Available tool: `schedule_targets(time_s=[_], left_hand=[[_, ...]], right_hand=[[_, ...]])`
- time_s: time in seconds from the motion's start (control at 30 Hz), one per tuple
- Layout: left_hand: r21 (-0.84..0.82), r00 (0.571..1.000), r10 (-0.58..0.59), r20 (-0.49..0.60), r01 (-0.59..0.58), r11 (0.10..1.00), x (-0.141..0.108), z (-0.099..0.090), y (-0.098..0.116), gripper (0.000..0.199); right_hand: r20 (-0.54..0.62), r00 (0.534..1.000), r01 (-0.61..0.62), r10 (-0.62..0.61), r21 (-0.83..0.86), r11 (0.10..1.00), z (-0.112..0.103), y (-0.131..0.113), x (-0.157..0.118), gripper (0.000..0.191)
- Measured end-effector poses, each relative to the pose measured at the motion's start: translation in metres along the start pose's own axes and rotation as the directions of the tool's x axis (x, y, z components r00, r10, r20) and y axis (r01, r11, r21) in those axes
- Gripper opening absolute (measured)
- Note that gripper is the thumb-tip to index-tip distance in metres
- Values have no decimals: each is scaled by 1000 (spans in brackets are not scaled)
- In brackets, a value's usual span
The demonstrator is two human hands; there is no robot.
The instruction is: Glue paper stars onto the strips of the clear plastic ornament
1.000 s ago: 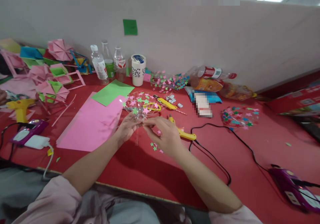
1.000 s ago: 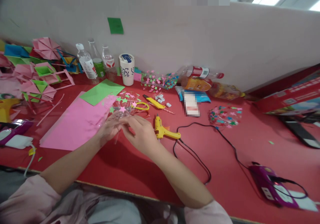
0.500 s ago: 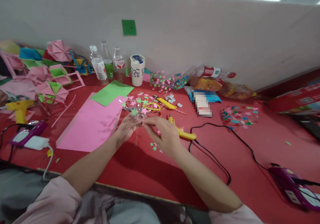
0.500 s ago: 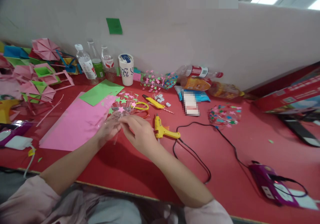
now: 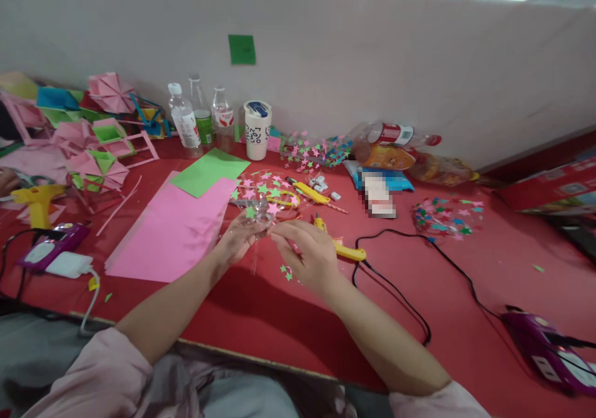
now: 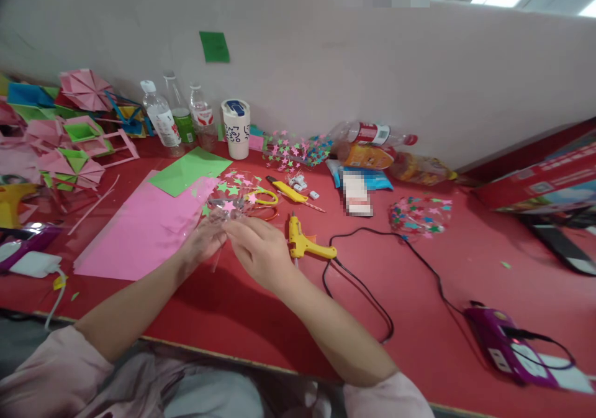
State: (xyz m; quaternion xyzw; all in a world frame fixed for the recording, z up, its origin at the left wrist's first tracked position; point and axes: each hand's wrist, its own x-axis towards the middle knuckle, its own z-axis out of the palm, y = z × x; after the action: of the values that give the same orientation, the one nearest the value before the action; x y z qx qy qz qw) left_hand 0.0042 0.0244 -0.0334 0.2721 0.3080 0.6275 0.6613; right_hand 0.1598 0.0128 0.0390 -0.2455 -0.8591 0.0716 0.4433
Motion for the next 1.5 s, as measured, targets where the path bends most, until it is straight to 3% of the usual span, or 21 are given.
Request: schedule_targets(time_s=[0.1, 0.33, 0.87, 1.13, 1.37, 1.5], left_hand=[[14, 1000, -10, -6, 10, 1000, -1, 1, 1, 23], [20, 1000, -3, -2, 3, 1000, -1, 0, 2, 19], [-57, 1000, -16, -13, 15, 998, -2, 3, 4, 25], [-69, 1000, -18, -25, 17, 997, 0, -1, 0, 35], [-26, 1000, 2, 19, -2, 1000, 0, -1, 3, 27], [-8, 1000, 11, 16, -10, 1000, 1, -1, 4, 25]], right_hand=[[8, 1000, 24, -24, 5, 1000, 0, 0, 0, 22], [0, 998, -59, 59, 66, 996, 0, -6, 5, 21], [44, 998, -49, 42, 159, 986, -2, -10, 6, 14], [25, 1000, 0, -3, 127, 992, 1, -8, 1, 17], [36, 995, -94, 91, 83, 992, 1, -8, 6, 27], [4, 997, -82, 82, 93, 992, -2, -8, 8, 27]])
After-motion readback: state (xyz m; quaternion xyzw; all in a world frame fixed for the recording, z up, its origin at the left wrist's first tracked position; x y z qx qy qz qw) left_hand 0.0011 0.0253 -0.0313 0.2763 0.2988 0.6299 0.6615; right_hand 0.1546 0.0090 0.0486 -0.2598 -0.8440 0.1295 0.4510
